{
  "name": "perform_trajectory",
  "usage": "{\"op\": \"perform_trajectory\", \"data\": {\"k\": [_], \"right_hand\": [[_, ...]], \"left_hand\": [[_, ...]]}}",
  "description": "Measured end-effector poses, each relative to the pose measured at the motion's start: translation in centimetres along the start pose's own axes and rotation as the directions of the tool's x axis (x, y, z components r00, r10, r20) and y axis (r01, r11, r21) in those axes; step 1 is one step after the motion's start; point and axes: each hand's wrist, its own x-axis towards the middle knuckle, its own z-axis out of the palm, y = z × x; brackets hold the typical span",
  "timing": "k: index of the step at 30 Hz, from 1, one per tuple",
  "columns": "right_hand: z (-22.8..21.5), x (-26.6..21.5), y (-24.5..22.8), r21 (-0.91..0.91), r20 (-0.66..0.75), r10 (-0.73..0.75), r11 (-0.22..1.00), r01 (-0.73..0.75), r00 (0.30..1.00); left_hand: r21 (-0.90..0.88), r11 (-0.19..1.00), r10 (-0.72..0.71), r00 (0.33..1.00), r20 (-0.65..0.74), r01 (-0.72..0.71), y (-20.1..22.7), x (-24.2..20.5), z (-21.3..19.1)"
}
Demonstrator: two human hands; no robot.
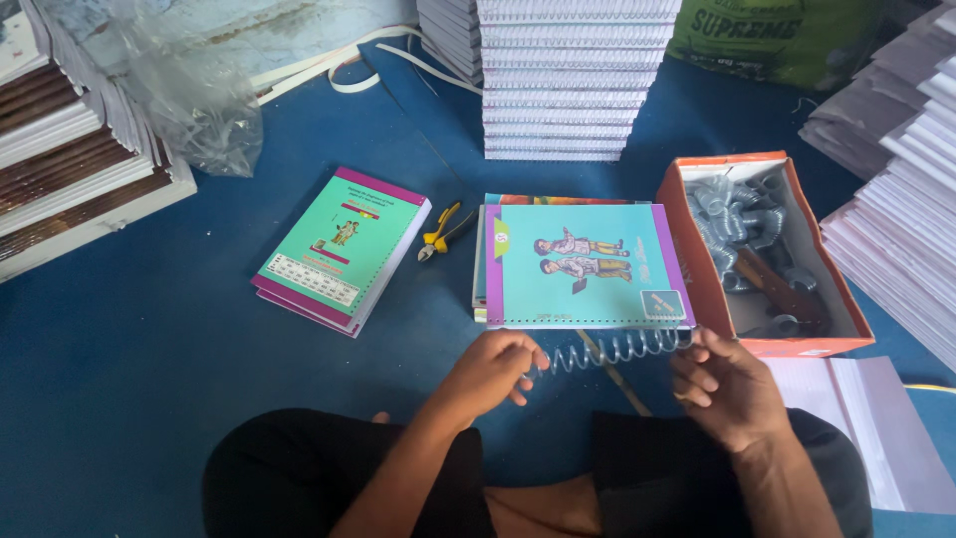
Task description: The person sits on the floor and inserts a plastic spiral binding into the pre-punched holes of a notebook. They then place the finished notebook onto a stack of similar notebooks.
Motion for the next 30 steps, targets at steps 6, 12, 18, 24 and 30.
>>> {"op": "perform_trajectory", "data": {"k": [6, 12, 18, 24, 30], "right_hand": [[1.7, 1.2, -0.6, -0.038, 0.013, 0.083, 0.996, -0.082, 0.996], [3.1, 4.5, -1.2, -0.041, 0.009, 0.068, 0.997, -0.067, 0.998], [4.1, 7.5, -4.8, 0.214, -0.096, 0.028, 0.977, -0.006, 0.995], [4.7, 9.3, -8.1, 0.253, -0.207, -0.155, 0.945, 0.206, 0.966], [1.8, 11.1, -10.6, 0.355, -0.285, -0.243, 0.872, 0.338, 0.927]], "left_hand": [[-0.622, 0.773, -0.172, 0.985, -0.01, 0.129, -1.1, 0.8, -2.0], [-0.859, 0.512, -0.186, 0.977, -0.102, 0.008, -0.6, 0.7, -5.7], [-0.832, 0.441, -0.161, 0.883, -0.441, -0.335, 1.9, -2.5, -12.8], [-0.812, 0.226, -0.226, 0.781, -0.581, -0.538, 2.1, -6.1, -18.9], [-0.707, -0.008, -0.343, 0.666, -0.662, -0.707, -0.7, -6.9, -23.3]]}}
